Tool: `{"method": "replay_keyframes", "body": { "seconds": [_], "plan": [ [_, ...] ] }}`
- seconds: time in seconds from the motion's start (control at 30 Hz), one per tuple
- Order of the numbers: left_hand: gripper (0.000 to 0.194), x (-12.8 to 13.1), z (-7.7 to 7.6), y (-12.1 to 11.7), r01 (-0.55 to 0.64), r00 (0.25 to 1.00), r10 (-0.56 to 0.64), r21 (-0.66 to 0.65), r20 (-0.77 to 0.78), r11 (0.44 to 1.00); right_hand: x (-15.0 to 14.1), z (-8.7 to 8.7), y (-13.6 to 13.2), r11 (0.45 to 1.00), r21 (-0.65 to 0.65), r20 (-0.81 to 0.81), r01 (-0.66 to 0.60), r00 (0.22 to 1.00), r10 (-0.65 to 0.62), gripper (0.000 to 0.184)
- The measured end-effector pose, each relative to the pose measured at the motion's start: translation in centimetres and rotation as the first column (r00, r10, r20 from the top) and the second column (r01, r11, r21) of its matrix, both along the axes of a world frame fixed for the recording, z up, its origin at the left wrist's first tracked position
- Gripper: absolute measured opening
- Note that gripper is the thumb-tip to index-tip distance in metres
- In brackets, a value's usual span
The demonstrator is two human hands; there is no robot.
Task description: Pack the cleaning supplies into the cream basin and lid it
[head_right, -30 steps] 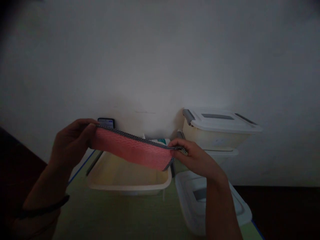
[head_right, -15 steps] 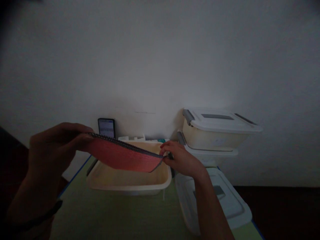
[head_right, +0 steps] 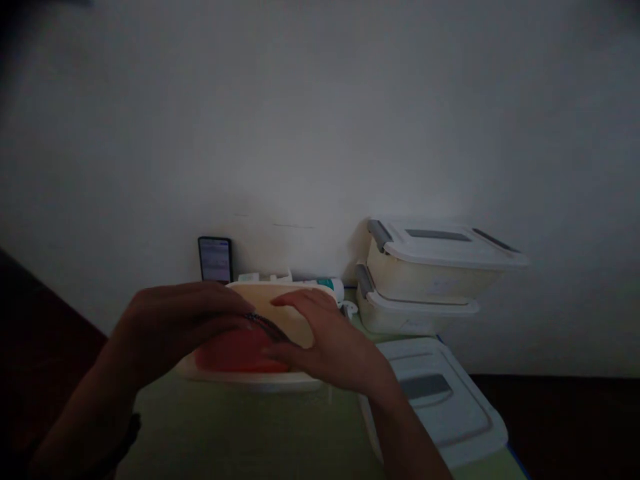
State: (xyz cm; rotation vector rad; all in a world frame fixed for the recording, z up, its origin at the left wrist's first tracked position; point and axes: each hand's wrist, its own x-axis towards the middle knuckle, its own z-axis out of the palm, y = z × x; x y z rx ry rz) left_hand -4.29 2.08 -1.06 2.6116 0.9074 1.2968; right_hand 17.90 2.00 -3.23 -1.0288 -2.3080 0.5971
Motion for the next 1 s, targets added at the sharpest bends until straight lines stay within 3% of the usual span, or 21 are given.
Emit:
{"method": "replay_keyframes", "body": {
  "seconds": [0.2,0.33,0.43,0.53,0.67,0.83,0.93,1.0],
  "plan": [
    [0.009,1.5,-0.1,-0.5,0.133,0.991,-0.133,-0.028,-0.009,0.991,-2.3,-0.1,-1.1,0.988,0.146,-0.185,0.052,0.982,-0.025,0.007],
    [0.024,0.2,-0.2,0.0,0.032,0.999,-0.030,-0.147,0.016,0.989,-1.6,0.0,-0.7,0.982,0.149,-0.294,0.119,0.953,-0.071,0.007],
    [0.029,-1.4,-0.7,1.2,-0.025,0.997,0.044,-0.277,0.062,0.961,-1.0,0.1,-0.2,0.984,0.046,-0.379,0.171,0.915,-0.141,0.008],
    [0.017,-2.0,-1.3,2.3,-0.004,0.946,0.123,-0.368,0.300,0.930,-0.6,-0.4,0.5,0.990,-0.087,-0.492,0.109,0.859,-0.138,0.011],
    [0.009,-1.0,-1.7,2.6,0.093,0.805,0.195,-0.443,0.561,0.892,-0.7,-0.9,1.2,0.978,-0.203,-0.628,0.038,0.762,-0.160,0.015],
    [0.022,0.4,-1.9,2.4,0.172,0.730,0.214,-0.477,0.650,0.862,-0.9,-1.2,1.6,0.952,-0.307,-0.715,0.000,0.659,-0.231,0.021],
    [0.022,0.5,-2.3,2.7,0.343,0.776,0.096,-0.545,0.623,0.765,-0.9,-1.6,2.0,0.942,-0.335,-0.779,-0.019,0.567,-0.266,0.018],
    [0.030,0.4,-2.7,3.2,0.460,0.834,-0.055,-0.636,0.549,0.620,-0.9,-1.7,2.2,0.932,-0.362,-0.817,-0.035,0.494,-0.298,0.016]
  ]
}}
